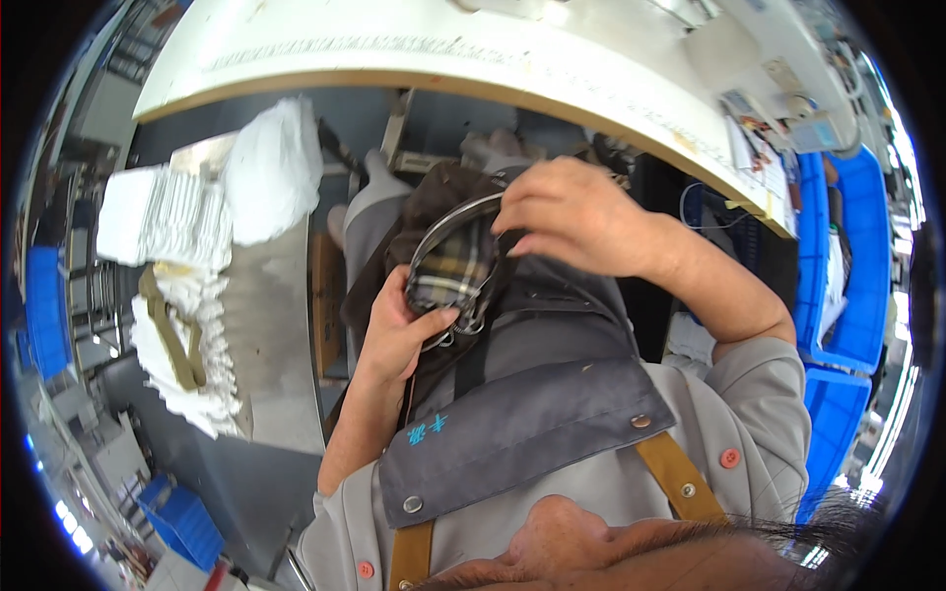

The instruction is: Sewing a lining into a leather pouch by hand at a workshop station.

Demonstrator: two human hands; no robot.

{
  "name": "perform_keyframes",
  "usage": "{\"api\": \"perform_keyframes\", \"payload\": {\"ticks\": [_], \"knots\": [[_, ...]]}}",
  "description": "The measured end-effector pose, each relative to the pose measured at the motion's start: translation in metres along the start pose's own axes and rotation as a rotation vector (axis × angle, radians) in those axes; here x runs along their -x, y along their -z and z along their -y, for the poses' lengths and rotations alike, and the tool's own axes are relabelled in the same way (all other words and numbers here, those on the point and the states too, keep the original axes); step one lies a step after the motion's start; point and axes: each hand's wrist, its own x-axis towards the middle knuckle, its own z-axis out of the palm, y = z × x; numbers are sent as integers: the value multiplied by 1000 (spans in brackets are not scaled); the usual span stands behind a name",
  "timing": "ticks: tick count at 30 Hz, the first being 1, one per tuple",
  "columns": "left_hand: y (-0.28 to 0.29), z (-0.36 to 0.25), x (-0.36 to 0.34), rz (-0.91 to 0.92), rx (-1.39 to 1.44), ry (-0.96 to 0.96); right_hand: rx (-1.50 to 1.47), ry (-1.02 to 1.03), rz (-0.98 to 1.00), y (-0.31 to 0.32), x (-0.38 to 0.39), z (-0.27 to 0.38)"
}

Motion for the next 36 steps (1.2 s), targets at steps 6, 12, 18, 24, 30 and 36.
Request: {"api": "perform_keyframes", "payload": {"ticks": [6, 12, 18, 24, 30, 36], "knots": [[-1, -2, -1, 49, -18, 3, 238, 267, 51, -35, 12, 16], [-3, 0, -5, 106, -12, -24, 315, 318, -50, -44, 13, 16], [4, -1, -3, 140, 30, -1, 288, 485, -73, -50, 6, 22], [-6, -4, -1, 116, 23, -13, 415, 488, 89, -40, 2, 15], [-6, -3, 2, 81, -10, -10, 351, 677, 114, -31, -6, 5], [-4, -2, 21, -69, 32, -74, 300, 792, 105, -40, -20, 10]]}}
